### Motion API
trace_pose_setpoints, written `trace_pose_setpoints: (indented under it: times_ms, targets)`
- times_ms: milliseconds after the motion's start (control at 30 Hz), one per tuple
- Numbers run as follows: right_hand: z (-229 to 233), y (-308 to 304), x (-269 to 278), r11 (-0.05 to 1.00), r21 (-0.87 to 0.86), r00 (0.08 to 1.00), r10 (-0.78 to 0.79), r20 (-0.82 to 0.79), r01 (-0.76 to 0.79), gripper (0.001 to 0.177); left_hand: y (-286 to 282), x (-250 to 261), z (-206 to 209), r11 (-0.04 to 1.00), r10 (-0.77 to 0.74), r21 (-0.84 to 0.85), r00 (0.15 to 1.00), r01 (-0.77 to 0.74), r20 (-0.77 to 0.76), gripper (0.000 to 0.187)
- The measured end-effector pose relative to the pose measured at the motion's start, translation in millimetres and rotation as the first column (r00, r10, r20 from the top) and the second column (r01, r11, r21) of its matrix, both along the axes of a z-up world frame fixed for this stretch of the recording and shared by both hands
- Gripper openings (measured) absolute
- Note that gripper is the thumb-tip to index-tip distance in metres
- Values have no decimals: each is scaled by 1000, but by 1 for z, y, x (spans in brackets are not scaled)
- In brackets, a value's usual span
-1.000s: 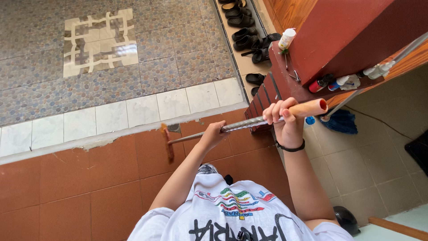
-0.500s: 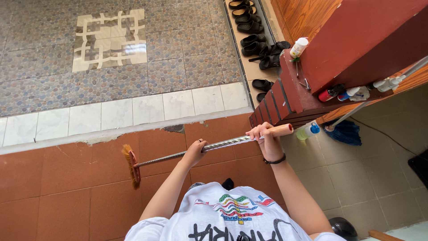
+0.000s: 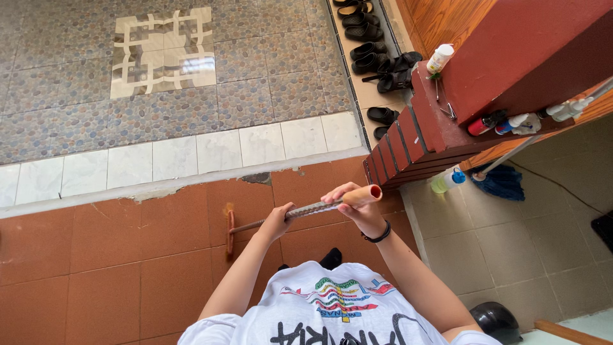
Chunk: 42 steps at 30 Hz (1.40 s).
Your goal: The person attaches a broom head to a metal handle by hand and then secures the joint by wrapping tape around the pole.
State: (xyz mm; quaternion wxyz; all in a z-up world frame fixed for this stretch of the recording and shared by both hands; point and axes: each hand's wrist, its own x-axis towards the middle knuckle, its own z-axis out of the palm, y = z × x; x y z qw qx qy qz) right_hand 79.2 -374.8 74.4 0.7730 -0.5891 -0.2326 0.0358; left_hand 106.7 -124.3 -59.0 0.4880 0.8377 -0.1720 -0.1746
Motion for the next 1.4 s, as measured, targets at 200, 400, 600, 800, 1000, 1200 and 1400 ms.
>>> trace_pose_setpoints:
  times_ms: [200,400,600,800,1000,1200,1400]
  targets:
    - [-56,-21,0,960,-228,987,-161,30,163,33,-12,14,10,992,-41,-113,994,52,97,24]
    - [-129,-27,13,814,-554,880,-381,-283,174,30,-40,17,44,964,12,-265,999,-3,30,34]
    - [-153,-13,8,795,-598,978,-191,-89,101,49,-82,20,61,850,-57,-519,995,90,78,40]
    - [-188,-36,-2,513,-851,914,-391,-113,114,29,-112,20,78,709,-100,-705,991,6,-92,15]
    - [-166,-75,-25,371,-922,886,-457,-75,113,25,-113,21,116,498,-202,-865,978,59,-50,12]
    - [-164,-109,-47,134,-991,895,-440,-73,-15,29,-112,28,144,394,-210,-919,976,27,-61,11]
    - [-199,-140,-71,206,-968,855,-518,16,143,24,-120,41,142,413,-283,-911,950,-6,-135,17]
